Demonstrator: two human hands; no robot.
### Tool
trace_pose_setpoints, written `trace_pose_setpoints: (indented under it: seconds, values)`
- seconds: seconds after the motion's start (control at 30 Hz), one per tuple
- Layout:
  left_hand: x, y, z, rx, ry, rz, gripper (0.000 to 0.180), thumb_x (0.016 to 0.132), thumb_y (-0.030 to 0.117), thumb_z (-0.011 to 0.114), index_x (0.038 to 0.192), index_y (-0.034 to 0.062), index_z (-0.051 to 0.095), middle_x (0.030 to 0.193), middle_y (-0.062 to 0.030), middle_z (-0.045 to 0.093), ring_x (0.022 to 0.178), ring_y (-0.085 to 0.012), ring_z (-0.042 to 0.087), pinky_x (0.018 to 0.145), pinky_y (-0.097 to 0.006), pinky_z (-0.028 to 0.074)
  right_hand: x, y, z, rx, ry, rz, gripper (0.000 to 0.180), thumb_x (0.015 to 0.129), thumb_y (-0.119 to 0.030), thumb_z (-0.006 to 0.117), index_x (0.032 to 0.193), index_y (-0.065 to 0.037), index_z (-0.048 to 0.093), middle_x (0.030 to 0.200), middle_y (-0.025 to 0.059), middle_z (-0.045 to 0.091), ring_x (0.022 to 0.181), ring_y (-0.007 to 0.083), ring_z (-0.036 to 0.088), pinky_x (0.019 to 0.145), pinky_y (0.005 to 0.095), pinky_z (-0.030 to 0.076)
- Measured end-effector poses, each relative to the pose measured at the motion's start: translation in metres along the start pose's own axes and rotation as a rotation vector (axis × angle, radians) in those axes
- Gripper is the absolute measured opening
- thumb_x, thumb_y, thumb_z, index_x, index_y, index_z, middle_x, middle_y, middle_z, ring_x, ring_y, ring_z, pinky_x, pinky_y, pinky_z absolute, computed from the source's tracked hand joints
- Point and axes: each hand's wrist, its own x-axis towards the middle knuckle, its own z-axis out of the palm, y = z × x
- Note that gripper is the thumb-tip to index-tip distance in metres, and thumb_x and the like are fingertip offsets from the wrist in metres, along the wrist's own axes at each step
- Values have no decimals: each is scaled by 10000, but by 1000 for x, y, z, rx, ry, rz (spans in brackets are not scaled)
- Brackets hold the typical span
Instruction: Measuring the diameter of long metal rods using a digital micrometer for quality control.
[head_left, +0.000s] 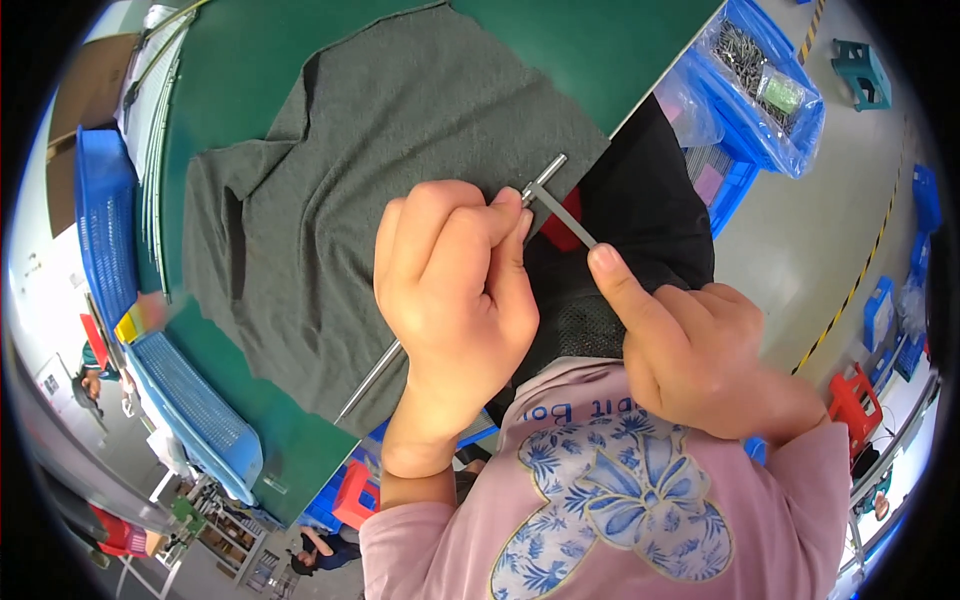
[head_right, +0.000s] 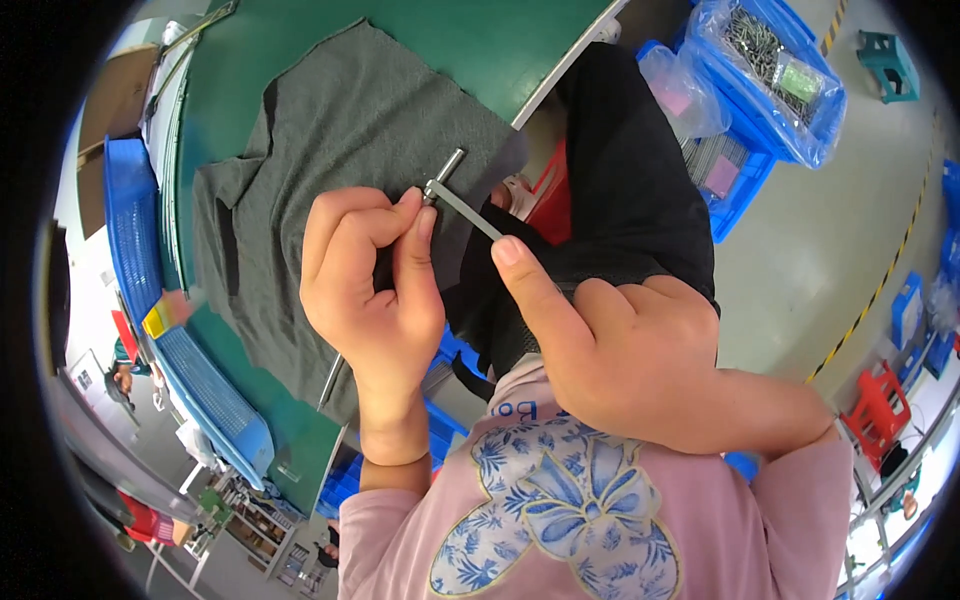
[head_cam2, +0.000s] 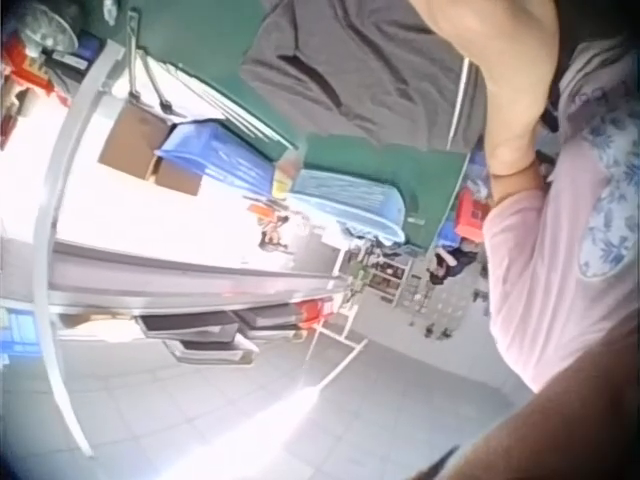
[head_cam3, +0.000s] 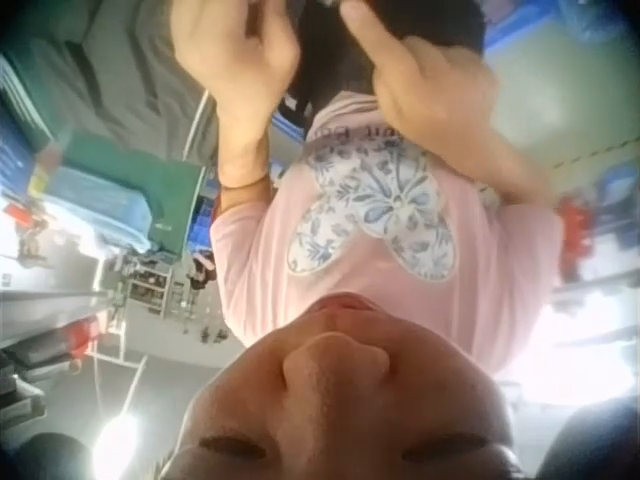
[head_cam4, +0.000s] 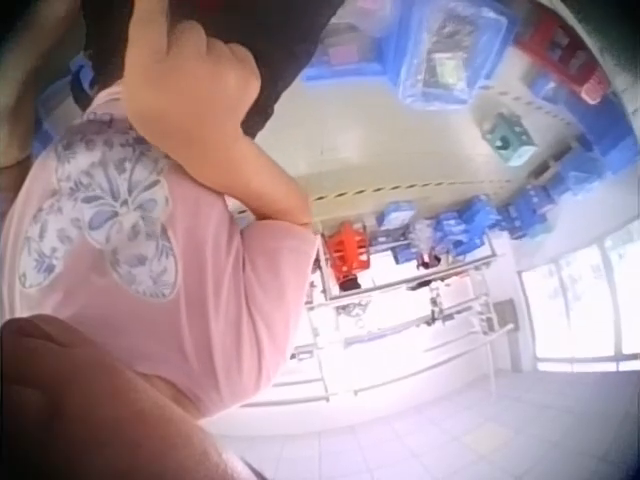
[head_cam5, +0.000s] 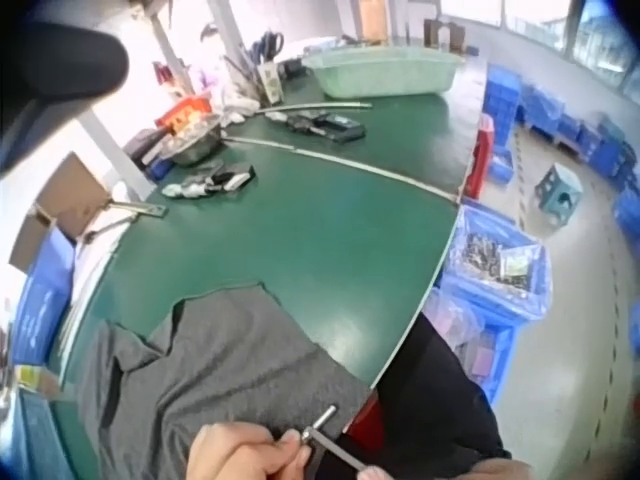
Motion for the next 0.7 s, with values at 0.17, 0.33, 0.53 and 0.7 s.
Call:
trace_pose_setpoints:
  seconds: [0.17,0.33,0.53,0.7]
  values:
    - [-1,2,-2,-13,-10,16,148,586,-71,632,661,12,534,651,-78,478,544,-222,437,480,-299,338,20,-4,12,13,95,-4,555,573,15,540,1127,-6,506,498,1,341,375,139,369,376,283,300]
    - [-1,3,-3,-18,-52,20,153,590,-69,631,672,16,534,656,-77,476,544,-220,434,481,-299,336,-5,-9,0,-54,-12,66,548,588,15,547,1133,-16,502,501,2,330,383,141,377,381,284,305]
    - [-4,4,-2,-14,-30,-16,145,592,-63,629,667,16,534,649,-76,473,546,-221,433,480,-298,336,4,-5,6,-38,56,8,525,577,10,523,1100,-22,537,496,1,345,378,139,356,368,282,292]
    - [-1,4,-3,5,-19,5,149,585,-65,631,669,16,539,651,-77,476,548,-220,434,480,-295,338,25,-1,13,76,149,-23,527,561,3,500,1087,6,542,489,11,371,352,139,325,355,282,281]
